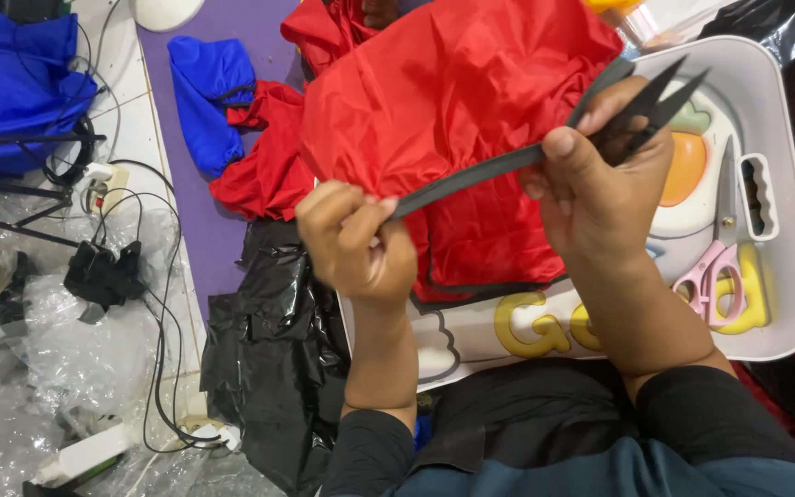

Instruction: Trimming the excess grey strap from a red fabric cap using scissors

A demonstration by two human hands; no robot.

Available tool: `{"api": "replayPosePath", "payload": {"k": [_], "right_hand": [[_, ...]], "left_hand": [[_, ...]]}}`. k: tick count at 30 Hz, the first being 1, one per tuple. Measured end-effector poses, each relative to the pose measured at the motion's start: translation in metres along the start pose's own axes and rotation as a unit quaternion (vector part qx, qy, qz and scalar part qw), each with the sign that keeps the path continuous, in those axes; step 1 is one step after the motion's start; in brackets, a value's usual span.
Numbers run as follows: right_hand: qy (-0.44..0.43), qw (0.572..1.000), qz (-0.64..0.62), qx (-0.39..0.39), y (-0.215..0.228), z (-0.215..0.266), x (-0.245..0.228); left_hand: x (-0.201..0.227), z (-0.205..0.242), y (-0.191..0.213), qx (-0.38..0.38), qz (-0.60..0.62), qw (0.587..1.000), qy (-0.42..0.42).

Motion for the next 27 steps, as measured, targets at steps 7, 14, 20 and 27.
{"api": "replayPosePath", "payload": {"k": [7, 14, 20, 27], "right_hand": [[-0.041, 0.999, -0.020, 0.004, -0.004, 0.000, 0.005], [-0.068, 0.994, 0.076, -0.040, 0.006, -0.002, 0.014], [-0.049, 0.982, 0.159, -0.088, -0.001, -0.001, 0.011], [0.086, 0.856, 0.473, -0.189, -0.005, -0.001, -0.001]], "left_hand": [[0.018, -0.015, 0.000, -0.092, 0.007, 0.996, -0.013], [0.012, -0.014, 0.006, -0.207, 0.218, 0.939, 0.169], [-0.010, 0.005, 0.004, -0.214, 0.390, 0.847, 0.290], [-0.017, 0.008, 0.001, -0.160, 0.454, 0.813, 0.328]]}}
Point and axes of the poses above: each hand's wrist, its own z-axis away from the middle knuckle, its own y-axis out of the back of the hand, x = y × z, the point moved 2 cm from there along -z, towards the middle knuckle, and after that the axes turned 8 degrees about -x, right-handed, at the moved point
